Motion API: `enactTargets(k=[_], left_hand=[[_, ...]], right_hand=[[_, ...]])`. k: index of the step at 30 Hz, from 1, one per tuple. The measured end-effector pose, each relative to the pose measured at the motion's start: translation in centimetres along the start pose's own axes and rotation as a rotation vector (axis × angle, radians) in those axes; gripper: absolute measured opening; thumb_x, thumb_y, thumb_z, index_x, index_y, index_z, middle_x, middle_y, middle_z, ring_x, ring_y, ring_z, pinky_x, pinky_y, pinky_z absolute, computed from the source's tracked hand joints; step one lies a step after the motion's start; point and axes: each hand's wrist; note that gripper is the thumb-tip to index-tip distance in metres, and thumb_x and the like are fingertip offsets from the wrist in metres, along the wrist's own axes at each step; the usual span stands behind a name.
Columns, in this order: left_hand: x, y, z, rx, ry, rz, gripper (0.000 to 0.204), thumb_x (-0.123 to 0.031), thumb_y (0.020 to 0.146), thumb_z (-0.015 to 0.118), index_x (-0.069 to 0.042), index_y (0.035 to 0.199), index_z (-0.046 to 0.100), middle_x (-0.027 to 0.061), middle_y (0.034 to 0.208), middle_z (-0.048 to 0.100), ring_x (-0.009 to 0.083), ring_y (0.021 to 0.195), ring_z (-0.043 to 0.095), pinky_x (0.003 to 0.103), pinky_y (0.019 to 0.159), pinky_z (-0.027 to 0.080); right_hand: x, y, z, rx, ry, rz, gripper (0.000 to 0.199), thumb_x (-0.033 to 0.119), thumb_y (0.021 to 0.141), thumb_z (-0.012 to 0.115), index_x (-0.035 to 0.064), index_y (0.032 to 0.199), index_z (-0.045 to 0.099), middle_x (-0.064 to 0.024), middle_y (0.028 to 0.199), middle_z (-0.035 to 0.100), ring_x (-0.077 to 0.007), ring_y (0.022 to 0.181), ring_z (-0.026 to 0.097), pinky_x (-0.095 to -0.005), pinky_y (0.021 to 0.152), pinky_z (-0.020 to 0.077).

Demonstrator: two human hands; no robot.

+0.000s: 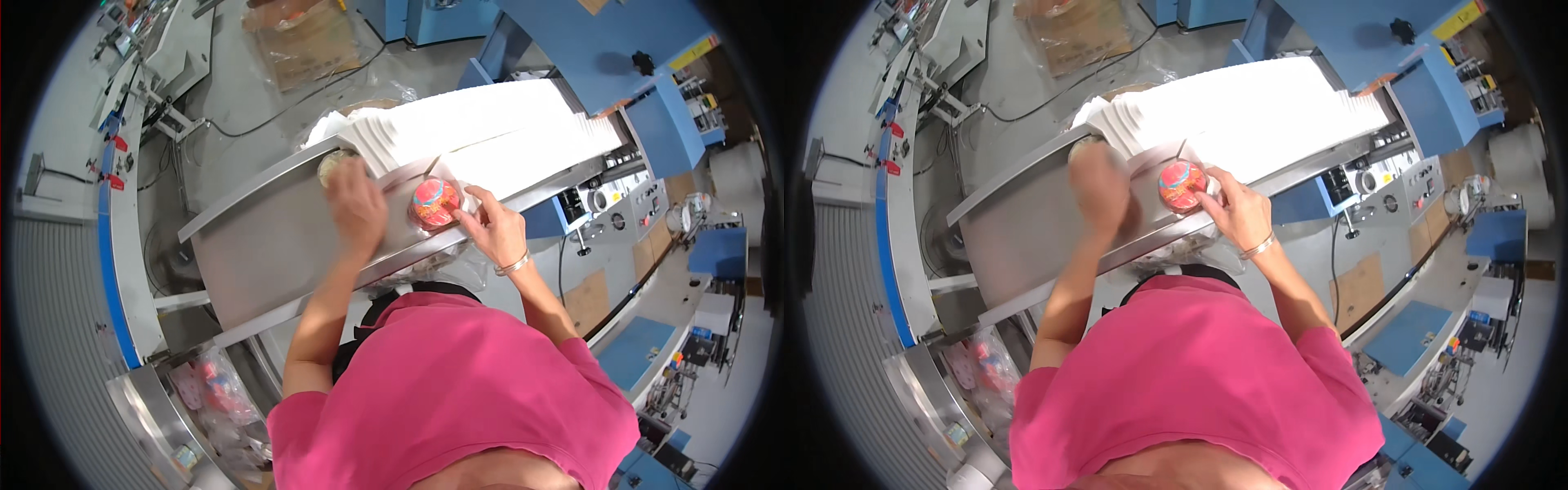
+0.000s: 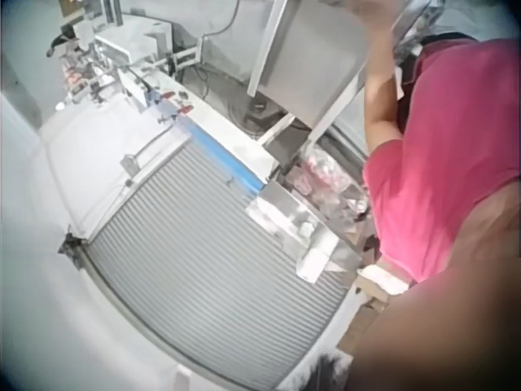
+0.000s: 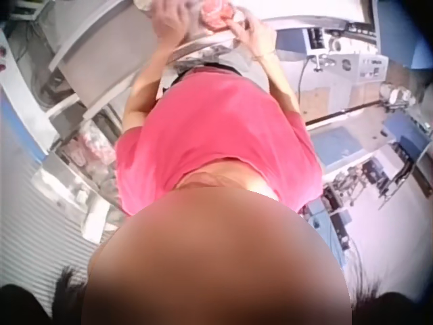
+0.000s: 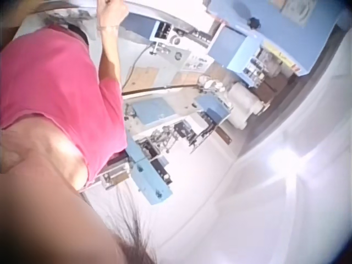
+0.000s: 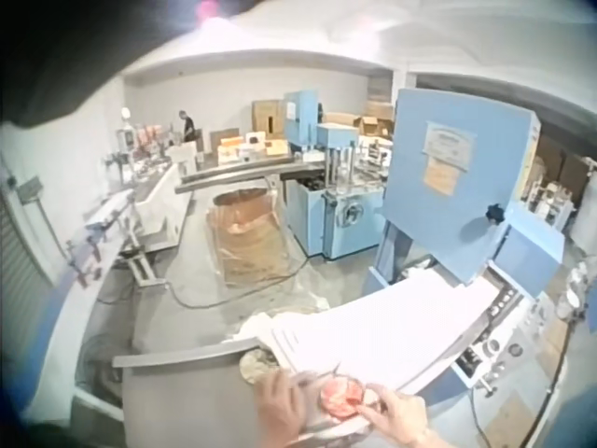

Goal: The recorder is manually transferring stacks of paper napkins from a production station onto a conveyor belt.

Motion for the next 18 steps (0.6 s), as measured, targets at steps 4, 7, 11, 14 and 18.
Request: enactTargets(k=[4,7,11,14,18], left_hand=[[7.5,2.9,2.6,0.197,-0.004,-0.041,0.024,-0.017,0.082,0.058,-0.002,0.101,0.059,0.0167,0.096,0.059,0.0368,0.092,0.057,0.049,0.081,0.046],[8.8,4.4,4.0,0.337,-0.002,0.0,0.023,-0.027,0.086,0.054,-0.006,0.091,0.063,0.0139,0.086,0.063,0.0356,0.084,0.06,0.047,0.073,0.047],[7.6,5.9,2.3,0.805,-0.25,-0.447,0.037,-0.032,0.093,0.045,0.0,0.102,0.061,0.018,0.087,0.067,0.0318,0.075,0.065,0.041,0.07,0.049],[8.5,4.0,3.8,0.723,-0.585,-0.794,0.048,-0.039,0.096,0.038,0.001,0.117,0.057,0.0152,0.097,0.065,0.0242,0.073,0.065,0.035,0.061,0.051],[5.8,4.8,2.4,0.786,-0.762,-1.052,0.09,-0.079,0.083,0.034,-0.006,0.132,0.048,0.0116,0.115,0.061,0.0244,0.096,0.062,0.033,0.071,0.051]], right_hand=[[1.5,1.1,0.4,-0.004,0.099,-0.15,0.03,0.021,0.08,0.073,0.0113,0.107,0.064,-0.0033,0.058,0.053,-0.0185,0.049,0.055,-0.0307,0.047,0.0441],[0.4,1.2,0.9,-0.018,0.155,-0.244,0.029,0.016,0.079,0.071,0.0124,0.106,0.064,-0.004,0.063,0.056,-0.0195,0.056,0.058,-0.031,0.051,0.0457],[-1.6,1.7,-0.6,0.004,0.214,-0.207,0.024,0.016,0.08,0.07,0.0105,0.102,0.066,-0.0047,0.061,0.056,-0.0201,0.053,0.056,-0.0317,0.049,0.0447],[-4.0,3.3,-2.8,-0.024,0.191,-0.088,0.021,0.02,0.082,0.068,0.0088,0.1,0.068,-0.0057,0.06,0.057,-0.0178,0.05,0.056,-0.0299,0.049,0.0448],[-9.4,8.3,-5.0,-0.198,0.103,-0.028,0.022,0.019,0.084,0.064,0.0022,0.097,0.068,-0.0128,0.078,0.066,-0.024,0.067,0.064,-0.0332,0.063,0.0501]])
Point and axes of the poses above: each hand's wrist, its own y-axis towards the middle knuckle, its own z-axis out of the palm, x = y × z
